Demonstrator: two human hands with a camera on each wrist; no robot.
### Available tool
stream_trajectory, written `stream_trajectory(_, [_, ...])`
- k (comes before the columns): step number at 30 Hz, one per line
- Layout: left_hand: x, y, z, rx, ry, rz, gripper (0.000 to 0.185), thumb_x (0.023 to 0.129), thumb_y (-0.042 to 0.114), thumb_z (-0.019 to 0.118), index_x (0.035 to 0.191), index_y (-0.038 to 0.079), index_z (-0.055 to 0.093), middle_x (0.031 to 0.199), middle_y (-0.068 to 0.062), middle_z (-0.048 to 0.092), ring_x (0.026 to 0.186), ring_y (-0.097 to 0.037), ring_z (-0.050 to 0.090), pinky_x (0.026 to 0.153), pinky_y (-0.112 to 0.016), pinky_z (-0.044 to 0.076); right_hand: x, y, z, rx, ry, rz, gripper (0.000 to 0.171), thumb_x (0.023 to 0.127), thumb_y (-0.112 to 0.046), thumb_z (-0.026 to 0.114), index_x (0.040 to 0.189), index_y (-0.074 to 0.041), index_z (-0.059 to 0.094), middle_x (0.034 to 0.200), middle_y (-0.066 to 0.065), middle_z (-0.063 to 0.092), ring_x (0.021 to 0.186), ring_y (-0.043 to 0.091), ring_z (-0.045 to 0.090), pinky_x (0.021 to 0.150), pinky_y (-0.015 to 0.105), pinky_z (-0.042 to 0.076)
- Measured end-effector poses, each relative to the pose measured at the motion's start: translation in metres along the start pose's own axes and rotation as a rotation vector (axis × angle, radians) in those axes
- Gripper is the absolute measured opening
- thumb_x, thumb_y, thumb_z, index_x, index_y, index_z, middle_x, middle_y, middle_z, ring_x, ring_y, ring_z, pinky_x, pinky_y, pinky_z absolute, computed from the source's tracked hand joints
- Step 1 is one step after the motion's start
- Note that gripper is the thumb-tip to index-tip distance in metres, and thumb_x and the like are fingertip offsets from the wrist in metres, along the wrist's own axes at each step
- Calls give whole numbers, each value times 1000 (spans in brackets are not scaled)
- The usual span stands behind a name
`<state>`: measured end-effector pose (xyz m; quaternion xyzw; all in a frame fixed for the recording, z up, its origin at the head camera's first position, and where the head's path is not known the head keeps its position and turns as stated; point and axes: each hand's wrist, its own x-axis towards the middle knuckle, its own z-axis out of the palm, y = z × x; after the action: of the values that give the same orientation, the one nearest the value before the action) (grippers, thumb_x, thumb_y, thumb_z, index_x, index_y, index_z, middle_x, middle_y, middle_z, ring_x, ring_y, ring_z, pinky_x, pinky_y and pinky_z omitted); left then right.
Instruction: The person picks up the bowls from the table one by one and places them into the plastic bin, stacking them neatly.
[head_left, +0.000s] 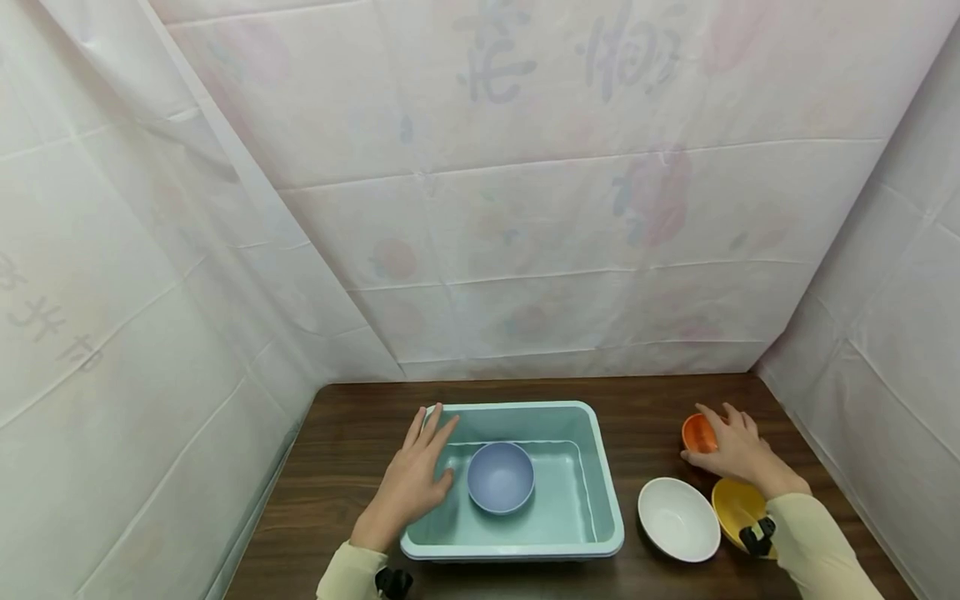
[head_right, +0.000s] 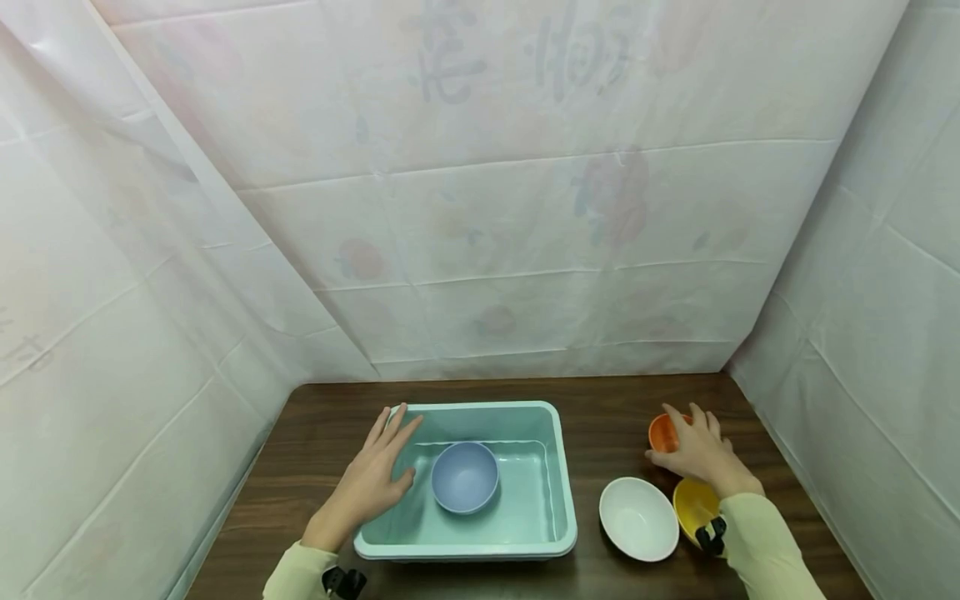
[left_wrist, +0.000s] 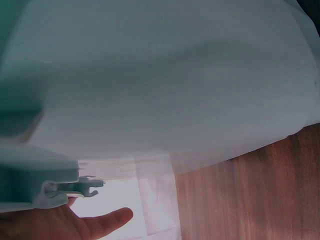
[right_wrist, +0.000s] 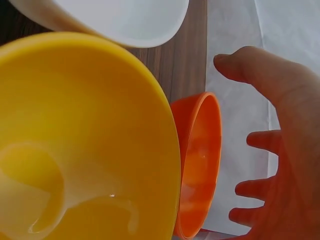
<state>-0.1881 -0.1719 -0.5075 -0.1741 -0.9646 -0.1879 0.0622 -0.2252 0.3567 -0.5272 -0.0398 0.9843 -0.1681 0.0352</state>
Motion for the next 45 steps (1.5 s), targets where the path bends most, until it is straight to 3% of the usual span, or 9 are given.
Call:
stream_trajectory(19, [1, -1, 2, 12, 7, 6, 79, 90, 20, 74, 161, 20, 38, 173, -8, 19, 160, -34, 12, 55, -22, 37, 14, 6, -1, -28, -81, -5, 92, 85, -48, 77, 146, 10, 40, 140, 55, 26, 121, 80, 29, 90, 87, 37])
stream_trajectory(29, [1, -1, 2, 14, 14, 10, 78, 91, 20, 74, 160, 20, 39, 173, -8, 18, 160, -34, 12, 57, -23, 39, 18, 7, -4, -33, -150, 22, 92, 85, -50, 76, 148, 7, 41, 141, 54, 27, 119, 79, 32, 87, 84, 41])
stream_trajectory(36, [0, -1, 2, 16, 25, 10, 78, 90, 20, 74, 160, 20, 40, 172, -8, 20, 160, -33, 13, 62, -28, 45, 20, 7, -8, -25, -198, 34, 91, 86, -49, 76, 148, 6, 40, 140, 54, 28, 118, 78, 35, 86, 83, 44])
stream_trajectory(42, [0, -1, 2, 10, 39, 21, 78, 90, 18, 75, 160, 20, 40, 172, -9, 21, 160, -34, 14, 80, -43, 57, 23, 7, -9, -43, -192, 29, 89, 85, -48, 77, 147, 6, 43, 138, 53, 32, 117, 76, 38, 86, 82, 45])
stream_trajectory(45, [0, -1, 2, 17, 32, 18, 78, 90, 19, 75, 160, 20, 40, 172, -9, 21, 160, -34, 14, 70, -34, 54, 24, 8, -8, -48, -184, 22, 89, 83, -47, 78, 146, 7, 45, 137, 53, 34, 115, 75, 40, 84, 81, 46])
